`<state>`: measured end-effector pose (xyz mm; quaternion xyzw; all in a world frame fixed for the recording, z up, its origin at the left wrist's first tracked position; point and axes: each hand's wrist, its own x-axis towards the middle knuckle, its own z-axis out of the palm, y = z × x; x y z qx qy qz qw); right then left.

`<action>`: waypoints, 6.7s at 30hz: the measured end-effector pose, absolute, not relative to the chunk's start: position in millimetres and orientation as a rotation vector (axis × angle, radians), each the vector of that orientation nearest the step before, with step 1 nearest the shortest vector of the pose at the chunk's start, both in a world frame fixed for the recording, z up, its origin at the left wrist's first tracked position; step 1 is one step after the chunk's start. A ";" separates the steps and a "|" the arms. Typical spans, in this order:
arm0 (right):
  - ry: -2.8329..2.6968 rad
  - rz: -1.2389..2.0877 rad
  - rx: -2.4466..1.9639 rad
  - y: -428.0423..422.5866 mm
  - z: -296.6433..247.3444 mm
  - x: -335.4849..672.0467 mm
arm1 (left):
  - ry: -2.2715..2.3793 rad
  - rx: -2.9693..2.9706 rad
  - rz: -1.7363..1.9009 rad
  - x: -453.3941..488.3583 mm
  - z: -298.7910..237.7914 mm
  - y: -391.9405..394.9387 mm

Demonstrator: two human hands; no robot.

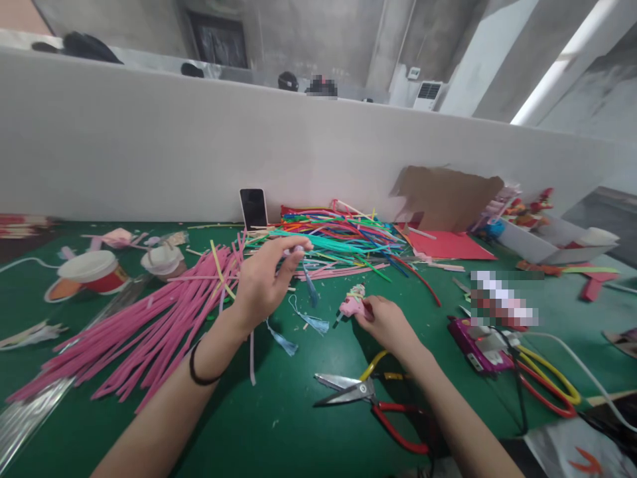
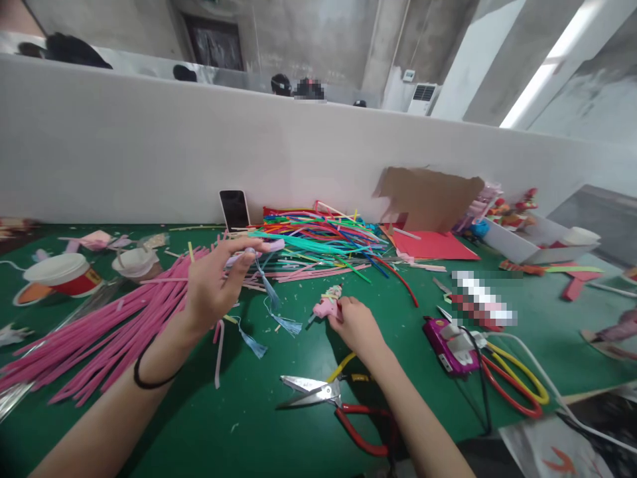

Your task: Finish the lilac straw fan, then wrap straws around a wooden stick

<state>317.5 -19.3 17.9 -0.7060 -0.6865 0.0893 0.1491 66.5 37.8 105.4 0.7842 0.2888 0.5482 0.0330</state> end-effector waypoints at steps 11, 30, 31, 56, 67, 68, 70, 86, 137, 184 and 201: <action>-0.993 0.812 -1.055 -48.1 103.6 303.5 | 0.783 2.289 1.600 75.6 93.9 36.1; -1.005 0.923 -0.878 -49.3 86.7 266.7 | 0.767 1.981 1.723 86.3 107.9 44.7; -1.013 0.907 -0.883 -48.0 89.7 266.6 | 0.747 1.994 1.744 89.1 111.5 44.1; -1.102 0.793 -0.760 -27.7 180.9 252.8 | 0.284 1.314 1.295 117.3 171.9 -11.8; -1.181 0.591 -0.826 -35.2 178.8 244.7 | 0.490 1.460 1.487 149.5 163.1 -12.1; -1.175 0.601 -0.808 -35.4 179.7 246.1 | 0.494 1.503 1.569 150.9 161.7 -12.5; -1.166 0.624 -0.780 -36.4 181.5 248.6 | 0.499 1.599 1.771 154.9 158.3 -13.1; -1.041 0.800 -0.674 -38.5 184.3 256.3 | 0.778 2.189 2.299 161.9 152.7 -7.5; -1.440 0.352 -1.100 -39.9 186.9 312.0 | 0.588 1.756 2.001 125.8 167.8 -13.2; -1.468 0.319 -1.233 -38.7 183.3 315.6 | 0.617 1.818 1.994 124.0 165.2 -13.0; -1.455 0.253 -1.285 -35.2 177.9 318.5 | 0.610 1.802 1.992 124.3 164.9 -12.3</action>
